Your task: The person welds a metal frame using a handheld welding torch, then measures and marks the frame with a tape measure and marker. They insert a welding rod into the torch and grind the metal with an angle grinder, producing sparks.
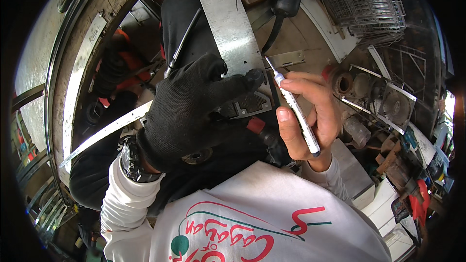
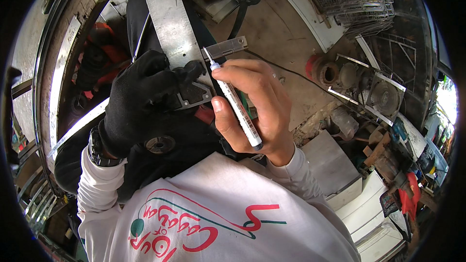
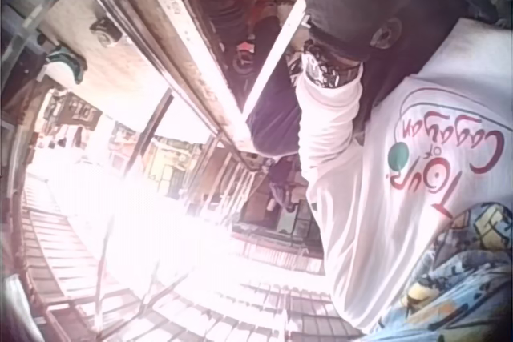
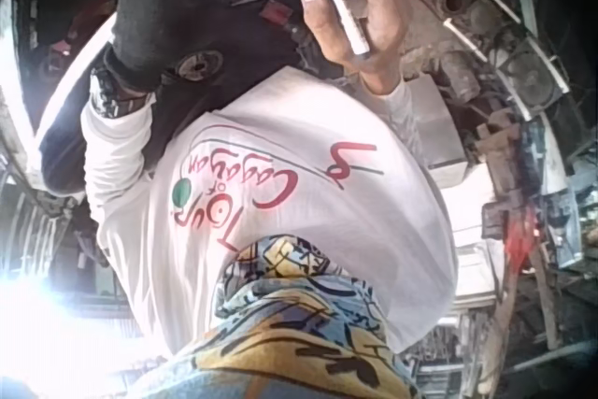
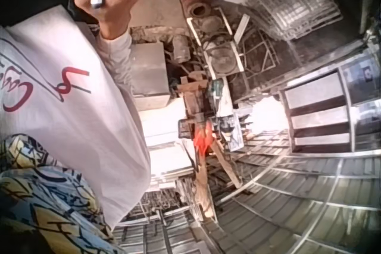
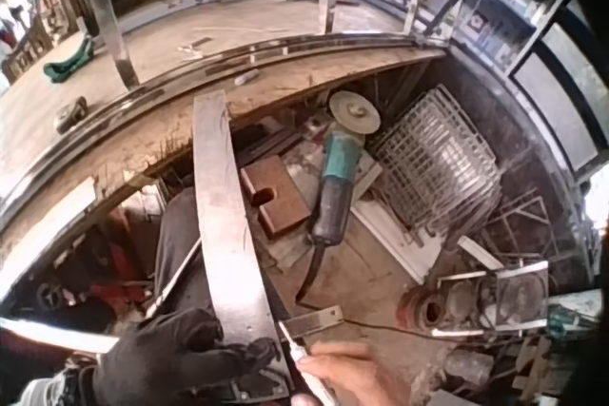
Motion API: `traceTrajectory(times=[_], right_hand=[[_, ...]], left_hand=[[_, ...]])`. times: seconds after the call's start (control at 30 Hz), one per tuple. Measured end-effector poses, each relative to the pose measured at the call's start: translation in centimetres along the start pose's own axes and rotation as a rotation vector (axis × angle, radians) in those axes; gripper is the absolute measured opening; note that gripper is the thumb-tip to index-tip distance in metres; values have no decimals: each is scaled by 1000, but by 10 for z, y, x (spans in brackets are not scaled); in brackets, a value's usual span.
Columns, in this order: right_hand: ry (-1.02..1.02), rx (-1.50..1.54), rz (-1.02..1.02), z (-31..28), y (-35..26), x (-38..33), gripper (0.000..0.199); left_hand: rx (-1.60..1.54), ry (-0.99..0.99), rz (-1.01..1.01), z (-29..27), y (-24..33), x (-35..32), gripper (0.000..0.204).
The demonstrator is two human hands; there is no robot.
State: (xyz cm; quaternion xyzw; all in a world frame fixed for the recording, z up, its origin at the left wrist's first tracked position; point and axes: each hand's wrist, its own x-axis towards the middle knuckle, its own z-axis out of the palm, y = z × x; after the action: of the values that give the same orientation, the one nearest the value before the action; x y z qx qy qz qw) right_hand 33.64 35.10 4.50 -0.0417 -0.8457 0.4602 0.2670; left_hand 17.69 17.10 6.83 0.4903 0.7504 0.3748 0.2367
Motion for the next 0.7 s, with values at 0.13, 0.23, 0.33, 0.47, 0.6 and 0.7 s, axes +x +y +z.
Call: traceTrajectory(times=[0.13,0.23,0.33,0.47,0.6,0.7], right_hand=[[19,-5,-12,4,1,1,32],[19,-2,-3,5,1,0,31],[13,-17,-8,4,-2,-1,31],[-54,-53,-48,-8,-6,-6,34],[-38,-34,-5,-13,-12,-16,37],[19,-26,-8,-12,-10,-15,39]], left_hand=[[51,-118,-38,-5,-1,-1,66],[33,-56,1,-2,-1,1,62],[36,13,36,3,-5,-1,55],[77,-1,25,1,-5,-2,56],[94,21,32,3,-3,0,55],[75,11,62,2,-5,1,57]])
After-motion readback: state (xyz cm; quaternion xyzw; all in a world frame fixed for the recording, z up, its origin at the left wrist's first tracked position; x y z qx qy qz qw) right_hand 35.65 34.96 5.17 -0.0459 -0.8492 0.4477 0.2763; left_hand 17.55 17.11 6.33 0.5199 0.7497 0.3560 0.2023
